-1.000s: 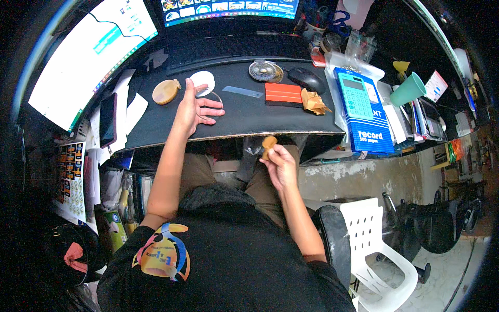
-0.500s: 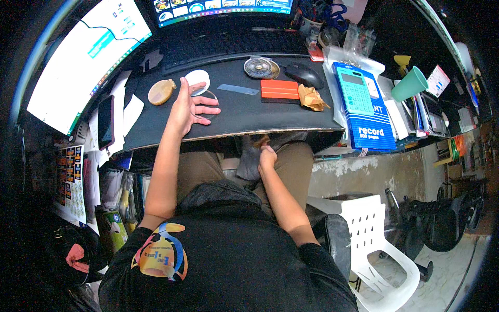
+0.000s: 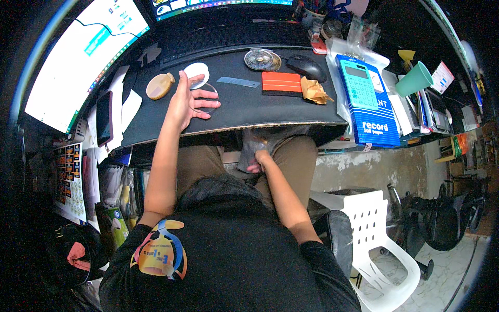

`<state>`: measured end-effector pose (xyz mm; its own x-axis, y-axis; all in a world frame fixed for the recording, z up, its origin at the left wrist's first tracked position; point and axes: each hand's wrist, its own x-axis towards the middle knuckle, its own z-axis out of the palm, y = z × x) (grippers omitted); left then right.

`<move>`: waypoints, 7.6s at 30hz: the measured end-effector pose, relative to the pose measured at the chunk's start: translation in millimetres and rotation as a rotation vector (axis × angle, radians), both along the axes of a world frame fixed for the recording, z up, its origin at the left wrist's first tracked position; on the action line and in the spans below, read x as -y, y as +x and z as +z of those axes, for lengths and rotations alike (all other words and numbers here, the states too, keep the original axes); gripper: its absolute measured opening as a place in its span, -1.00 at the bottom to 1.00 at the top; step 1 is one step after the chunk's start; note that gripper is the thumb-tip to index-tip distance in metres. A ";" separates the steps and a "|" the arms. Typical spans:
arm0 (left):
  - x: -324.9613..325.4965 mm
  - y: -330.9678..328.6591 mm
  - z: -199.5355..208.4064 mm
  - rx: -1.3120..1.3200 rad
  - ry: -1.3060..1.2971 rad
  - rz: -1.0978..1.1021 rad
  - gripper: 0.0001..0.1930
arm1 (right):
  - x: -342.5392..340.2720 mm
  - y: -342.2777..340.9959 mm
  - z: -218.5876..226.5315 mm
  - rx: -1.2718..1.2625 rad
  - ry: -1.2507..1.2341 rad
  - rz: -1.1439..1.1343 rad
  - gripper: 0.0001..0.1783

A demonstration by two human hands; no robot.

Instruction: The person assembles round medals by placing a white circular backing onto a medal, smoothing it with a red plastic card, and attaching a ribbon. The person repeats this process for several medals, handling each one individually and inspecting the backing before assembly.

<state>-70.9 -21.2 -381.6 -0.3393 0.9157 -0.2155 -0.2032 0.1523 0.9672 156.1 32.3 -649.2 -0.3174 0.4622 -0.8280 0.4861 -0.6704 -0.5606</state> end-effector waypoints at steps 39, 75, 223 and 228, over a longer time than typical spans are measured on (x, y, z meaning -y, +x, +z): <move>23.1 -3.5 4.7 -0.080 -0.120 -0.077 -0.30 | -29.5 -26.8 271.6 -0.242 1.320 -0.086 -0.65; 42.0 17.8 59.1 0.020 0.710 0.116 -0.59 | -1.6 -94.4 367.6 -1.034 0.975 0.103 -0.40; 49.3 46.5 66.8 -0.065 0.336 0.018 -0.57 | 25.3 -0.7 327.8 -0.672 0.983 -0.113 -0.80; 46.0 55.2 85.4 -0.369 0.535 0.130 -0.65 | 30.2 -7.4 345.3 -0.811 1.101 -0.171 -0.83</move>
